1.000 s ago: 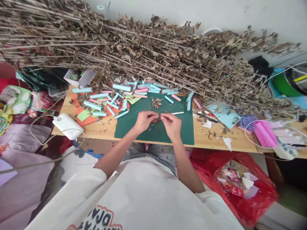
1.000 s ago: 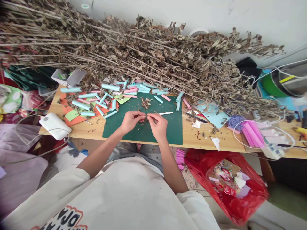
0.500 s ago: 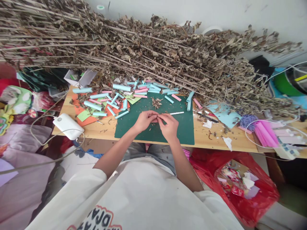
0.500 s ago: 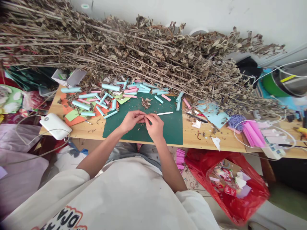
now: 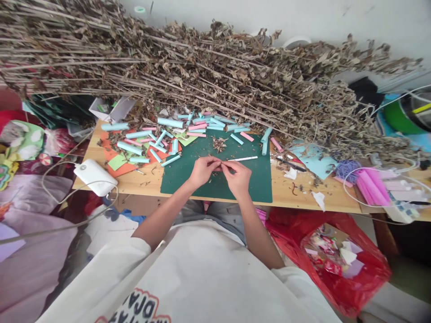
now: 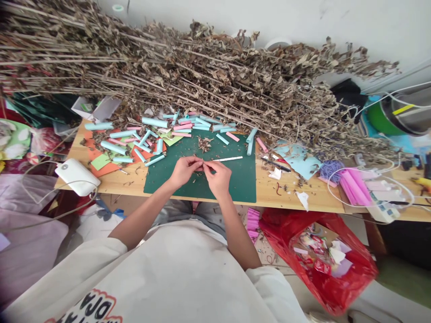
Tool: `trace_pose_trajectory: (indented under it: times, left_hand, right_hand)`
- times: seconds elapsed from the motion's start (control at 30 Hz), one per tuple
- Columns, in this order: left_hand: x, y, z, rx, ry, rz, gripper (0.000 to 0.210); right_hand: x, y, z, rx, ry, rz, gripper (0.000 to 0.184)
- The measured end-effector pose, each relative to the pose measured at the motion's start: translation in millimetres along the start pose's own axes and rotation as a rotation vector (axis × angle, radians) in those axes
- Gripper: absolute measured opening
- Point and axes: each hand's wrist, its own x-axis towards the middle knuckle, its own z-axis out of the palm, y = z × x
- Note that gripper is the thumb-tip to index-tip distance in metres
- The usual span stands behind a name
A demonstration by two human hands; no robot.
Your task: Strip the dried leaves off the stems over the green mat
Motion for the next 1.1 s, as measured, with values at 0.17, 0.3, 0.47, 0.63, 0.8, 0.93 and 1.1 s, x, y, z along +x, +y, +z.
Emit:
trace_pose_trajectory:
  times: [0.17, 0.3, 0.47, 0.63, 0.8, 0.93, 1.1]
  left_hand:
    - [-4.0, 3.8, -3.2, 0.168, -0.030, 0.042, 0.019]
    - [-9.2, 16.5, -0.5, 0.459, -0.001, 0.196, 0.018]
    - [-3.6, 16.7, 7.0, 0.394, 0.015, 0.220, 0.017]
    - [6.8, 8.6, 5.4, -0.057, 0.052, -0.027, 0.018]
    - [4.9, 14.1, 4.8, -0.355, 0.084, -0.108, 0.021]
    - [0.7, 17.0, 6.5, -0.444, 0.074, -0.162, 0.019]
    - [-1.1, 13.6, 9.5, -0.414, 0.089, -0.179, 0.017]
  right_hand:
    - [-0.7, 3.0, 3.5, -0.020, -0.001, 0.005, 0.018]
    - [0.7, 6.7, 7.6, 0.040, -0.026, 0.061, 0.017]
    - [9.1, 18.4, 9.9, 0.453, 0.002, 0.367, 0.023]
    - [12.1, 23.3, 4.7, 0.544, 0.102, 0.438, 0.027]
    - [7.4, 12.0, 0.9, 0.218, 0.061, 0.168, 0.024]
    - [7.3, 6.5, 4.4, -0.058, -0.017, -0.076, 0.023]
    - [8.4, 13.3, 15.3, -0.283, -0.057, -0.190, 0.024]
